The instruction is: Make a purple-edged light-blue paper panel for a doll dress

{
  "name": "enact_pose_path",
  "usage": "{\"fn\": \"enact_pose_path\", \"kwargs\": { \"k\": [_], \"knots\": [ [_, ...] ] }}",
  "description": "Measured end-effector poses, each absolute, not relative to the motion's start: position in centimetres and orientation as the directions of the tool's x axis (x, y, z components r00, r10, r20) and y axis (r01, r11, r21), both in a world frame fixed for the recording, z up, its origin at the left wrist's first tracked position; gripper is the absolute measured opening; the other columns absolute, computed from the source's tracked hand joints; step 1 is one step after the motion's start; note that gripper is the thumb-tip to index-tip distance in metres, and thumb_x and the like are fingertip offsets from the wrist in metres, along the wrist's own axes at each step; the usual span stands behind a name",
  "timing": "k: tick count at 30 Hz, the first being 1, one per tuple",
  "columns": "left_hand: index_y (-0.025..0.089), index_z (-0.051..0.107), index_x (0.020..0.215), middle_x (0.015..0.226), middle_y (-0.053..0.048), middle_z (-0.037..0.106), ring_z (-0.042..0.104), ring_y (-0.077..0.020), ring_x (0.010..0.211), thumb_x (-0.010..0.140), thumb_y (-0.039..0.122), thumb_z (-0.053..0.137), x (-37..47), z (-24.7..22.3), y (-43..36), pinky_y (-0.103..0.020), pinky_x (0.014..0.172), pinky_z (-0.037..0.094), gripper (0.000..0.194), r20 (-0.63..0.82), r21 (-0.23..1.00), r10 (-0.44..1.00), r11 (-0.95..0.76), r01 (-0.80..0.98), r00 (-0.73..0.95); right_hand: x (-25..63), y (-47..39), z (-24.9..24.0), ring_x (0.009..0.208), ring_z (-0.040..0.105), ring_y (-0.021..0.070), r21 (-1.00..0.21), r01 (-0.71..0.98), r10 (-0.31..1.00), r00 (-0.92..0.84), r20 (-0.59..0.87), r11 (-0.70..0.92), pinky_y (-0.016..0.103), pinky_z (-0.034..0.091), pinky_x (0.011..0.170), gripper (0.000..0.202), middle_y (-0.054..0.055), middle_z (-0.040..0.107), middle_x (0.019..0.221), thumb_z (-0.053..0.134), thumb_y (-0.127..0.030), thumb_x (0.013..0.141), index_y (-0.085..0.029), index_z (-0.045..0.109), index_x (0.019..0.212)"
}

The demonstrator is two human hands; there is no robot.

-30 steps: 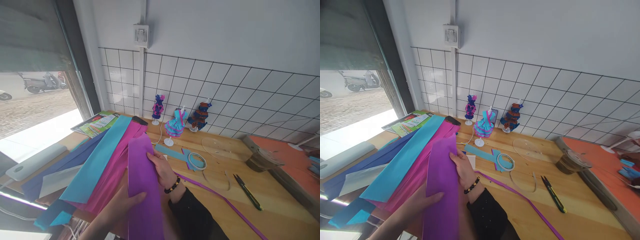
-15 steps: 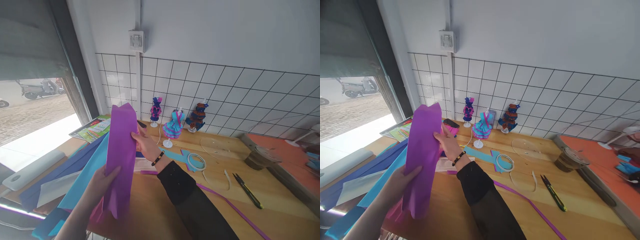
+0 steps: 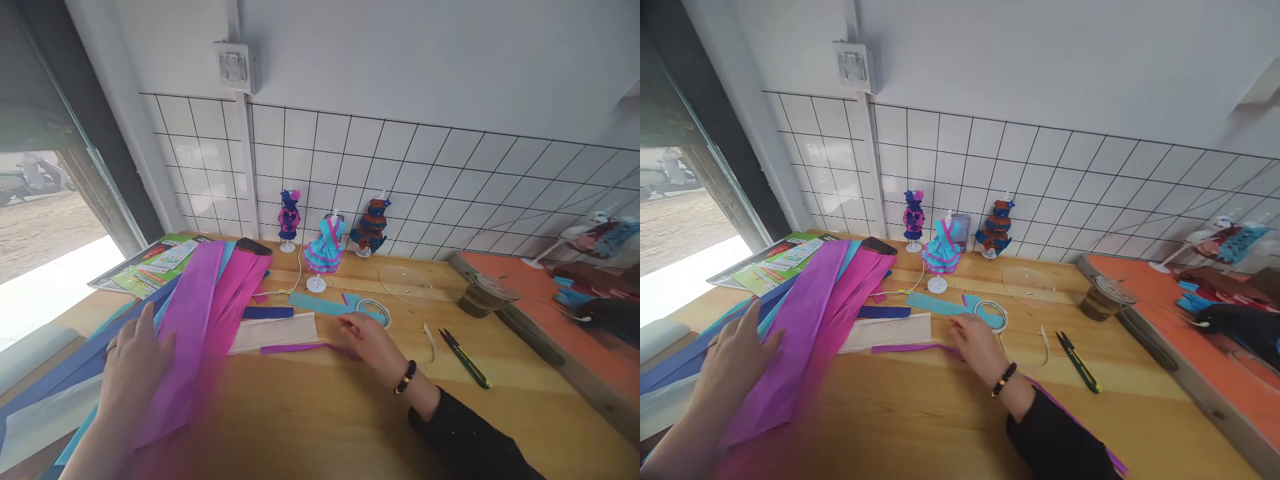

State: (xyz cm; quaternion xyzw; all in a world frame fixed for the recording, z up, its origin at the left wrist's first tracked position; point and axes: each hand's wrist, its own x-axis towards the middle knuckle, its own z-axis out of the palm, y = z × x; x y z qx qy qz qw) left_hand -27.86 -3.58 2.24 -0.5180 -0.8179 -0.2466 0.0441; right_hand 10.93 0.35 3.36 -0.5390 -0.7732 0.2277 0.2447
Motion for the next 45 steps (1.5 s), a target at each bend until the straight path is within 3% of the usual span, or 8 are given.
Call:
{"fn": "enact_pose_path", "kwargs": {
  "k": [3,8,14,27,34,39,42,45],
  "knots": [
    [0.013,0.033,0.131,0.129,-0.019,0.044,0.04,-0.036,0.12,0.085,0.034,0.037,-23.2,3.0,-3.3,-0.05,0.093,0.037,0.052,0.41,0.217,0.868,0.203,0.955,-0.279,15.3,1.4,3.0,0.099,0.051,0.025,-0.43,0.852,0.954,-0.254,0.162,0.3,0.041,0.036,0.088,0.021,0.012,0.062,0.1,0.045,-0.014,0.08,-0.016,0.064,0.089],
    [0.019,0.051,0.118,0.129,-0.011,0.047,0.041,-0.0282,0.12,0.083,0.03,0.044,-13.7,2.5,-2.1,-0.042,0.095,0.038,0.037,0.284,0.255,0.932,-0.298,0.92,0.223,17.6,1.7,1.5,0.089,0.052,0.0251,-0.226,0.927,0.951,-0.272,0.145,0.3,0.038,0.038,0.081,0.018,0.011,0.063,0.086,0.048,-0.012,0.079,-0.017,0.065,0.075],
    [0.019,0.056,0.112,0.105,-0.01,0.059,0.049,-0.0265,0.104,0.081,0.028,0.05,-9.7,1.5,-1.2,-0.04,0.088,0.039,0.033,0.086,0.346,0.903,-0.423,0.838,0.42,18.5,1.4,1.2,0.089,0.053,0.0238,-0.179,0.93,0.939,-0.289,0.186,0.322,0.037,0.039,0.079,0.02,0.01,0.064,0.087,0.045,-0.017,0.085,-0.019,0.064,0.081],
    [0.02,0.059,0.106,0.099,-0.009,0.057,0.049,-0.0247,0.095,0.081,0.027,0.048,-10.4,-0.2,-0.9,-0.04,0.083,0.041,0.028,0.101,0.389,0.882,-0.461,0.798,0.461,24.8,0.0,3.4,0.078,0.058,0.0218,-0.495,0.859,0.94,0.051,0.336,0.13,0.036,0.046,0.071,0.028,0.011,0.063,0.087,0.039,-0.039,0.086,-0.017,0.054,0.091],
    [0.018,0.055,0.112,0.109,-0.011,0.057,0.049,-0.0266,0.104,0.08,0.034,0.053,-10.5,-0.7,-1.0,-0.042,0.087,0.042,0.036,0.29,0.437,0.868,-0.494,0.752,0.402,22.4,-3.3,7.3,0.071,0.052,0.0146,-0.927,0.286,0.934,0.185,0.304,0.245,0.03,0.045,0.068,0.022,0.007,0.061,0.092,0.048,-0.038,0.085,-0.021,0.058,0.094],
    [0.019,0.059,0.106,0.103,-0.01,0.061,0.053,-0.024,0.101,0.083,0.042,0.047,-9.8,0.8,-1.6,-0.038,0.087,0.043,0.035,0.271,0.671,0.909,-0.414,0.615,0.317,18.7,-4.0,8.3,0.067,0.051,0.0134,-0.961,-0.034,0.955,0.128,0.268,0.274,0.028,0.045,0.062,0.017,0.005,0.06,0.089,0.05,-0.034,0.085,-0.023,0.062,0.089],
    [0.023,0.058,0.11,0.109,-0.006,0.062,0.054,-0.0208,0.105,0.089,0.042,0.034,-9.7,1.9,-2.2,-0.036,0.092,0.042,0.037,0.112,0.867,0.955,-0.229,0.443,0.275,16.5,-3.6,7.7,0.065,0.051,0.0134,-0.971,-0.077,0.973,0.048,0.225,0.228,0.028,0.046,0.061,0.02,0.006,0.06,0.084,0.05,-0.036,0.085,-0.021,0.063,0.088],
    [0.025,0.056,0.115,0.124,-0.005,0.055,0.043,-0.0229,0.119,0.088,0.045,0.033,-9.9,2.7,-2.8,-0.039,0.102,0.032,0.041,0.123,0.924,0.941,-0.224,0.309,0.316,14.4,-3.1,6.7,0.067,0.053,0.0135,-0.983,-0.082,0.987,0.005,0.162,0.162,0.028,0.046,0.065,0.024,0.006,0.061,0.085,0.05,-0.04,0.084,-0.02,0.062,0.087]
  ]
}}
